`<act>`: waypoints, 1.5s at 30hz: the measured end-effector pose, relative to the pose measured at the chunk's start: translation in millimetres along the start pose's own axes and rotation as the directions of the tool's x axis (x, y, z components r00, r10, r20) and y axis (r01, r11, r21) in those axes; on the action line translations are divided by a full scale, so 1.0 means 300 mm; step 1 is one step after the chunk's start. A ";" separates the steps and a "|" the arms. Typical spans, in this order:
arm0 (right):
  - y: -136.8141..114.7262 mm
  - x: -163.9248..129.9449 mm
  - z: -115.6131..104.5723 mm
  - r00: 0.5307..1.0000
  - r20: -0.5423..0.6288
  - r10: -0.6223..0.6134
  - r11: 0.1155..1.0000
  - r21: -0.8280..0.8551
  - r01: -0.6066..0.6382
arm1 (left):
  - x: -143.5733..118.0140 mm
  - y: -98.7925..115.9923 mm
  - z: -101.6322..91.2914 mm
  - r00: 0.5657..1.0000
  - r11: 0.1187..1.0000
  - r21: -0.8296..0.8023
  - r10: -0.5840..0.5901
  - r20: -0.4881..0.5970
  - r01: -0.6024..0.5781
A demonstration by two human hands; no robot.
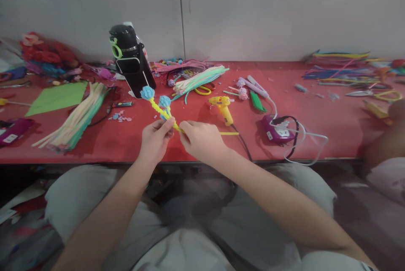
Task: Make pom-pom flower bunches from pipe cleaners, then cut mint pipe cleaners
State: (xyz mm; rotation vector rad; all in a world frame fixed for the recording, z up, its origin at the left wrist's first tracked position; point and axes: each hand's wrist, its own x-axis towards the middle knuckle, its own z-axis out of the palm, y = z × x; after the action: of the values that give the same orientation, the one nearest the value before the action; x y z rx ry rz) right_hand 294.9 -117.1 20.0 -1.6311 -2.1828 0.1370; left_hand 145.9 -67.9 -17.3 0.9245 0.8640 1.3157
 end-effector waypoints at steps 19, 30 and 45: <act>0.041 0.020 0.056 0.995 -0.061 0.073 0.851 0.525 -0.030 | 0.036 0.068 -0.051 0.989 0.996 0.013 0.090 0.121 -0.092; 0.038 0.012 0.057 0.998 -0.045 0.054 0.893 0.449 -0.028 | 0.034 0.086 -0.059 0.956 0.956 0.150 0.223 0.188 -0.253; 0.079 0.034 0.026 1.000 0.023 -0.009 0.841 0.541 -0.005 | 0.044 0.123 -0.081 0.968 0.981 -0.038 -0.180 0.174 0.189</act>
State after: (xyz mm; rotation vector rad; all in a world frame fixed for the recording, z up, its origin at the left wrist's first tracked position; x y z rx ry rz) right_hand 310.9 -98.8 8.1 -1.2999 -1.9160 0.7115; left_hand 109.9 -52.1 7.0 0.8776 0.7594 1.0785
